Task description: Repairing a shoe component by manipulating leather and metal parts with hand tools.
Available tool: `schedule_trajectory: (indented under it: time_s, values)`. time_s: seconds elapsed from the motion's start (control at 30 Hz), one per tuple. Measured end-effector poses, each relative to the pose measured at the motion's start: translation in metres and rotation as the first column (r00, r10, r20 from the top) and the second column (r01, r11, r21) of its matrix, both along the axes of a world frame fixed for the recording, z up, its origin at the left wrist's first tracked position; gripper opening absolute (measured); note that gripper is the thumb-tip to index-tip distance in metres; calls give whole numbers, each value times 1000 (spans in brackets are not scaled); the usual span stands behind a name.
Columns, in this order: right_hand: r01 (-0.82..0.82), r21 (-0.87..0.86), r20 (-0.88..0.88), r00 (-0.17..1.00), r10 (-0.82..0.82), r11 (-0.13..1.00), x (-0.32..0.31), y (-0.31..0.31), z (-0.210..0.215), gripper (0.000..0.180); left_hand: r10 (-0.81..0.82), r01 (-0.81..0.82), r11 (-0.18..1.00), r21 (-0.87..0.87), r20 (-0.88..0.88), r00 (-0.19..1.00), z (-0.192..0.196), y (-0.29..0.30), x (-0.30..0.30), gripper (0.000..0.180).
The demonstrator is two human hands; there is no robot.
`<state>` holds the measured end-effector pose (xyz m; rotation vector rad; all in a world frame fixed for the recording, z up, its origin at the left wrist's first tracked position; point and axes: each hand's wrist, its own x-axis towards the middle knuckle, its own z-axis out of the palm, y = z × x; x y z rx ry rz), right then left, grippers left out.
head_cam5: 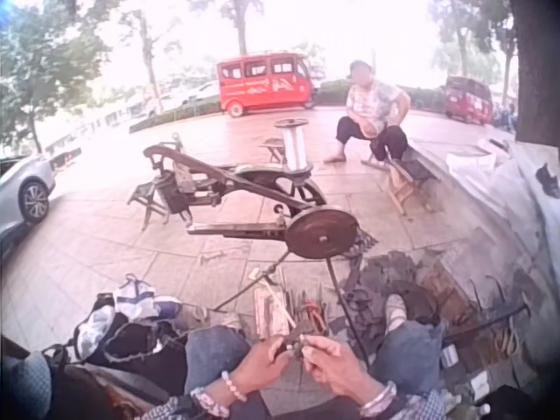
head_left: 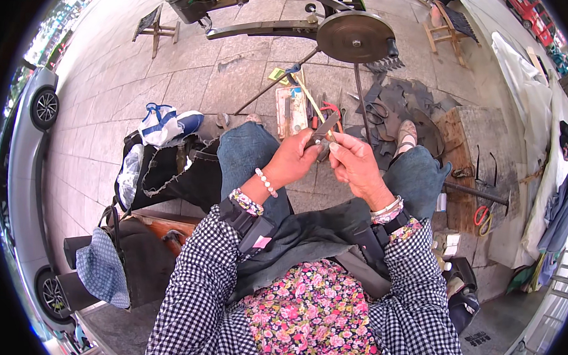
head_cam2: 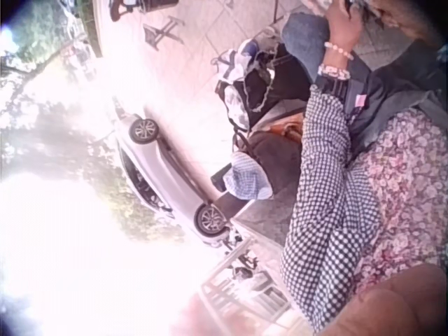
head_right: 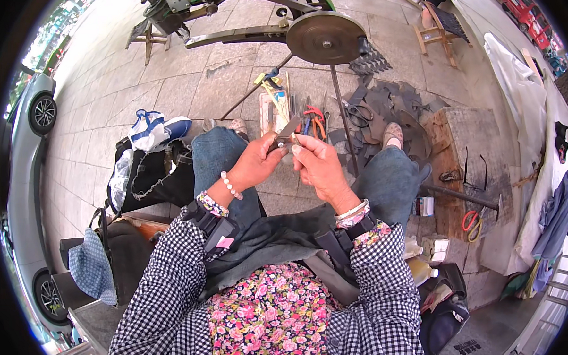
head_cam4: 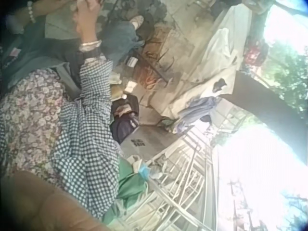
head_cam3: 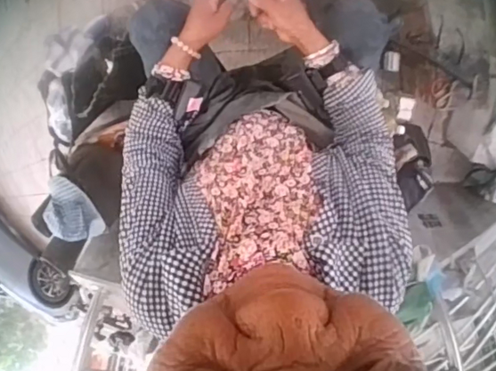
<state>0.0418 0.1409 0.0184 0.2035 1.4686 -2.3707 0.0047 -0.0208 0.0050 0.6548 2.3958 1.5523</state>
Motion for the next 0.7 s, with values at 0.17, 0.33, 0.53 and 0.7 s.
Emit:
schedule_trajectory:
  time_s: [0.17,0.33,0.53,0.7]
  values:
    - [78,64,44,996,-81,995,-1,-1,-4,21,-65,64,994,-85,-10,998,-11,1,-2,19]
    - [64,153,40,997,-71,986,-2,1,-2,16,-109,114,991,-73,67,992,-3,0,-1,18]
    - [36,169,68,997,-49,985,-1,5,-4,8,-178,180,981,-65,45,983,-6,1,-1,17]
    - [35,149,74,996,-47,988,-1,5,-10,9,-262,262,965,18,56,963,2,3,4,15]
